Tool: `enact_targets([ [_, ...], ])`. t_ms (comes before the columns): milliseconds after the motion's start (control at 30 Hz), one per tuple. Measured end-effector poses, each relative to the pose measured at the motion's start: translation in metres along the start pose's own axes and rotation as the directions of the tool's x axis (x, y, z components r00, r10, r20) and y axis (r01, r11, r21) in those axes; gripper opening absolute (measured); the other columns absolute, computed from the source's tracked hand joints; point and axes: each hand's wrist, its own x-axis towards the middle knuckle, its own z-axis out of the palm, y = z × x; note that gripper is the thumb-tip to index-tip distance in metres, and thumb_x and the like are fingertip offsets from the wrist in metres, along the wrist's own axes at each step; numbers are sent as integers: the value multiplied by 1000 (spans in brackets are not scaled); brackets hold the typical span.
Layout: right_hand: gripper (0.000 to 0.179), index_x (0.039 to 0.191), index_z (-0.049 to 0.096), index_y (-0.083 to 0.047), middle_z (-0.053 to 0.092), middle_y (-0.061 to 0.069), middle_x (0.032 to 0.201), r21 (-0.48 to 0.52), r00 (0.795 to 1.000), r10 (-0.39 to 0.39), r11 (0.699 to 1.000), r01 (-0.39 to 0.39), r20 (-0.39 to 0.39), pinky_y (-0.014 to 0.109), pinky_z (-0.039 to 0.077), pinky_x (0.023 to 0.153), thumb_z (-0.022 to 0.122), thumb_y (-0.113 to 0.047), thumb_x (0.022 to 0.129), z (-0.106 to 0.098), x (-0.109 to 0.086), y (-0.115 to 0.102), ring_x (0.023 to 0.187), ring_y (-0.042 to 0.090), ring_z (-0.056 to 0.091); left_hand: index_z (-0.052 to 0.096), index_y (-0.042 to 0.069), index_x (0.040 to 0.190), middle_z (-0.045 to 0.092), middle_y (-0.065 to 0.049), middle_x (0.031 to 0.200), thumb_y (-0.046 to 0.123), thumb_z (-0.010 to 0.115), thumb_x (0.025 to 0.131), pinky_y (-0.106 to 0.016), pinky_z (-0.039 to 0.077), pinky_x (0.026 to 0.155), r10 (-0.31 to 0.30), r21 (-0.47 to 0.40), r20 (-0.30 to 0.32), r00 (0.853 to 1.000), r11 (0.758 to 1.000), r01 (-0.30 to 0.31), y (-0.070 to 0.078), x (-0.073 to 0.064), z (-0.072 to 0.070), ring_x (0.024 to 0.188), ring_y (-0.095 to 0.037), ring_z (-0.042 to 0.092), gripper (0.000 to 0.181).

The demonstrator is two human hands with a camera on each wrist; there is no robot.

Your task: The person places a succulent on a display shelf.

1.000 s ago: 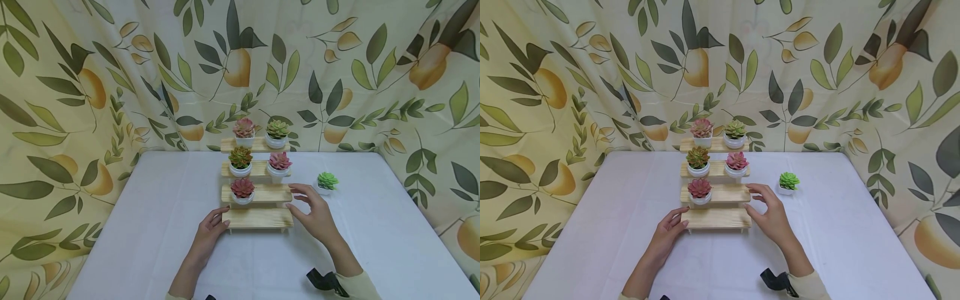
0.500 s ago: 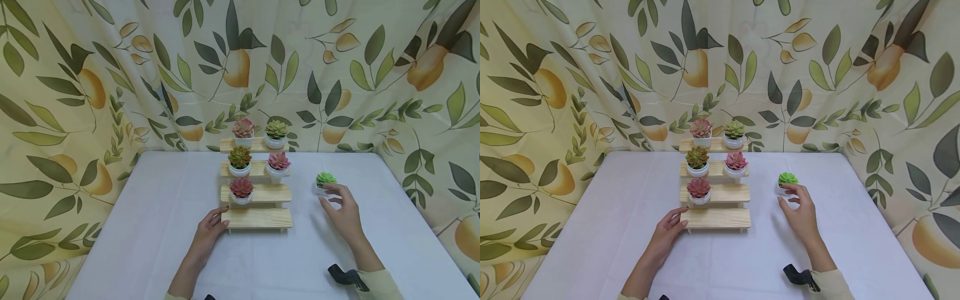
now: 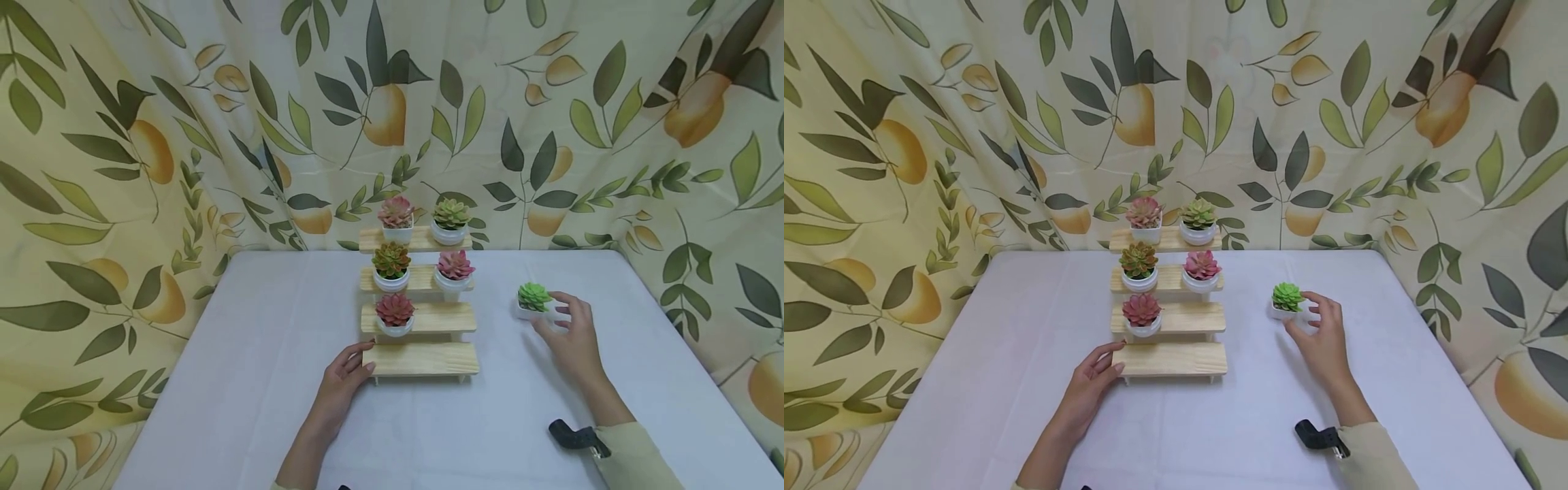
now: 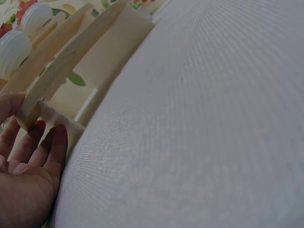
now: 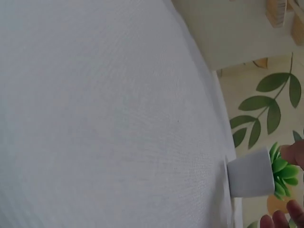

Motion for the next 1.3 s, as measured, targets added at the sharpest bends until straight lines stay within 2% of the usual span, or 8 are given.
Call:
enact_targets([
  [67, 63, 147, 45, -3, 37, 25, 143, 9, 1000, -10, 1000, 10, 15, 61, 49, 96, 77, -11, 93, 1, 3, 3, 126, 43, 46, 59, 11, 141, 49, -12, 154, 18, 75, 97, -29, 42, 111, -4, -3, 0, 1000, 1000, 4, -1, 0, 0, 142, -24, 46, 48],
  [300, 69, 149, 45, -2, 37, 29, 141, 47, 996, -69, 997, 66, 59, 64, 48, 96, 80, -5, 90, 0, 12, 7, 125, 46, 44, 59, 11, 142, 49, -13, 154, 18, 76, 96, -29, 42, 110, -16, -4, -7, 1000, 1000, 16, -2, 0, -1, 141, -24, 47, 49],
  [500, 77, 156, 38, -4, 31, 31, 152, 55, 986, -36, 998, 27, 164, 67, 43, 103, 80, -12, 92, 1, 18, 9, 135, 54, 36, 58, 11, 142, 49, -14, 154, 18, 75, 97, -28, 43, 109, -8, -9, 9, 1000, 1000, 8, -2, -1, -2, 141, -25, 47, 49],
  [600, 79, 157, 36, -3, 29, 32, 154, 59, 982, -28, 998, 17, 188, 67, 41, 105, 80, -7, 92, 1, 19, 9, 137, 56, 34, 58, 11, 142, 49, -14, 154, 17, 74, 97, -28, 43, 109, -7, -15, 12, 1000, 1000, 7, -3, -1, -1, 140, -25, 48, 48],
  [967, 74, 156, 36, -5, 37, 32, 148, 53, 979, -33, 998, 23, 203, 68, 41, 104, 74, 3, 92, 8, 19, 14, 135, 58, 38, 59, 11, 141, 49, -15, 154, 17, 74, 98, -28, 43, 109, 1, 1, 10, 1000, 1000, -1, -2, -1, 2, 142, -25, 46, 46],
  [1133, 71, 154, 39, -5, 38, 32, 139, 44, 981, -35, 999, 27, 193, 64, 45, 102, 71, 8, 92, 13, 19, 12, 131, 59, 42, 59, 12, 141, 49, -15, 154, 18, 74, 97, -29, 43, 109, 4, 7, 7, 1000, 1000, -4, -2, 0, 1, 142, -26, 46, 47],
  [1300, 69, 152, 41, -5, 41, 31, 137, 27, 980, -55, 998, 51, 189, 60, 48, 100, 72, 7, 92, 14, 21, 11, 128, 57, 47, 59, 11, 142, 49, -15, 154, 16, 74, 98, -28, 43, 109, 9, -3, 5, 1000, 1000, -9, -3, 1, -1, 141, -26, 47, 47],
])
